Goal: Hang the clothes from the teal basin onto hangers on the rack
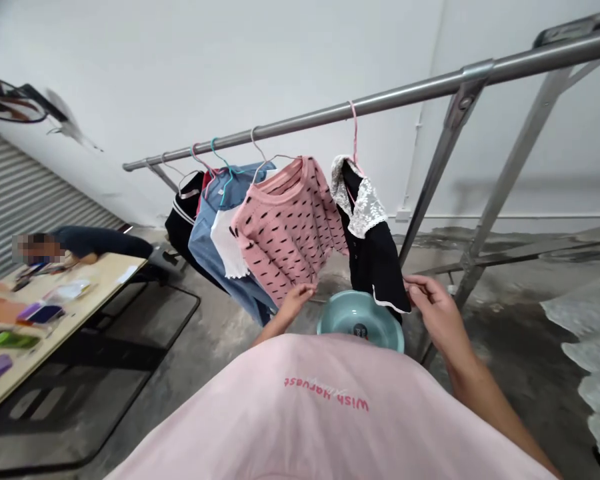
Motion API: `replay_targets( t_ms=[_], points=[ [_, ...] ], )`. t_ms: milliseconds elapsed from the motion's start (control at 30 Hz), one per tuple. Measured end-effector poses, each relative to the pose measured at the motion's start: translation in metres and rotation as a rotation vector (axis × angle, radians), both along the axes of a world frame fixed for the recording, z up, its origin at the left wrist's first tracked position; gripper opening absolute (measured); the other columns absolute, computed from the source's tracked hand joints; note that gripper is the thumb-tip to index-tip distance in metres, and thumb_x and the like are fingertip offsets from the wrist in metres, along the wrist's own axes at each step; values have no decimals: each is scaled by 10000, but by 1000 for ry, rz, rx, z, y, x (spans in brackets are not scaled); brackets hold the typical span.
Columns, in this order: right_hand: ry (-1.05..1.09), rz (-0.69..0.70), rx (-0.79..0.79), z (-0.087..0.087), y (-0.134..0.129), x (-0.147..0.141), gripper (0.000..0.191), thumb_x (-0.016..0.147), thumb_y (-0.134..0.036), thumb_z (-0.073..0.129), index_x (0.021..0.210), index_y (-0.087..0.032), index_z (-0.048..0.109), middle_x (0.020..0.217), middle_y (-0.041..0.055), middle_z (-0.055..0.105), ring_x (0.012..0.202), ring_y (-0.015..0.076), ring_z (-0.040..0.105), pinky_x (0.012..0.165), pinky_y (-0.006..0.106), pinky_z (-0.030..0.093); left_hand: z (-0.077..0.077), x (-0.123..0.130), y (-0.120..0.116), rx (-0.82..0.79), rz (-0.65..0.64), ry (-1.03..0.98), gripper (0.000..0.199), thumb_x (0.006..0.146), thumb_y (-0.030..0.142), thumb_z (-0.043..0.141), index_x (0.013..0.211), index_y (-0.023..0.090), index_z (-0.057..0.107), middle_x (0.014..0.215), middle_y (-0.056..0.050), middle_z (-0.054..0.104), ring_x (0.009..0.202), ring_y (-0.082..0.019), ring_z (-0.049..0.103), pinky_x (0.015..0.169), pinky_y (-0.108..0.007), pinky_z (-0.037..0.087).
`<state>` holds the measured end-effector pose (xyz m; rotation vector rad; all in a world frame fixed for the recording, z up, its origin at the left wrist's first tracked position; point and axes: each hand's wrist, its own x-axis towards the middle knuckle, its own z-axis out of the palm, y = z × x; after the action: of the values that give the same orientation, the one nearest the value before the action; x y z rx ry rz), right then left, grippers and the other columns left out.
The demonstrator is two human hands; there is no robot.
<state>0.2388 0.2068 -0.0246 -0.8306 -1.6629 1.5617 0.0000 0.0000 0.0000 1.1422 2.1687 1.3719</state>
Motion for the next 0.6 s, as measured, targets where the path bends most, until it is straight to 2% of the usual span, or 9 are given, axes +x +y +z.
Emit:
replay_targets(
  t_ms=[67,133,233,300,400,467,533,600],
  points=[
    [29,-14,109,18,-16,-5,393,822,-517,645,1114,-256,647,1033,62,687,931,223,638,804,346,528,11,-16,26,54,-106,-13,202,907,331,572,994,191,688,1018,-64,722,941,-199,660,871,-377,540],
    [-16,-35,245,30,-28,-12,420,809,-499,661,1139,-242,629,1023,59,676,906,222,629,820,362,515,34,-26,58,180,-248,22,296,908,351,584,1139,183,665,1209,-90,672,1125,-210,615,996,-379,488],
    [-139,-118,430,42,-40,-23,330,813,-473,645,1024,-220,658,920,55,676,809,215,619,784,373,499,71,-31,108,320,-396,81,385,912,410,593,1239,209,614,1311,-96,617,1198,-224,579,1066,-405,436],
    [-183,-159,516,47,-45,-27,261,839,-458,608,909,-215,671,861,54,682,788,217,627,776,374,497,85,-29,134,333,-444,115,452,893,429,626,1288,215,573,1361,-100,581,1276,-239,525,1126,-426,375],
    [-191,-190,588,52,-50,-27,238,867,-433,581,844,-214,672,839,50,688,787,212,639,781,363,504,86,-20,153,276,-527,68,601,856,487,671,1356,203,495,1356,-117,572,1260,-249,540,1125,-431,373],
    [-179,-216,595,56,-52,-24,230,872,-424,587,896,-216,681,853,44,687,756,194,632,750,344,508,81,-14,157,223,-542,49,707,799,541,719,1361,188,477,1295,-127,594,1202,-261,574,1110,-442,383],
    [-155,-254,585,60,-54,-22,245,874,-418,599,991,-220,682,888,42,684,740,178,620,719,325,506,77,-12,159,241,-483,79,806,721,582,773,1355,182,477,1308,-143,568,1239,-284,542,1129,-453,352],
    [-125,-322,581,66,-54,-21,262,870,-410,615,1044,-221,669,904,40,671,742,169,607,707,315,498,77,-13,164,328,-391,91,878,670,597,805,1368,191,462,1403,-160,488,1340,-302,448,1164,-446,301]
  ],
)
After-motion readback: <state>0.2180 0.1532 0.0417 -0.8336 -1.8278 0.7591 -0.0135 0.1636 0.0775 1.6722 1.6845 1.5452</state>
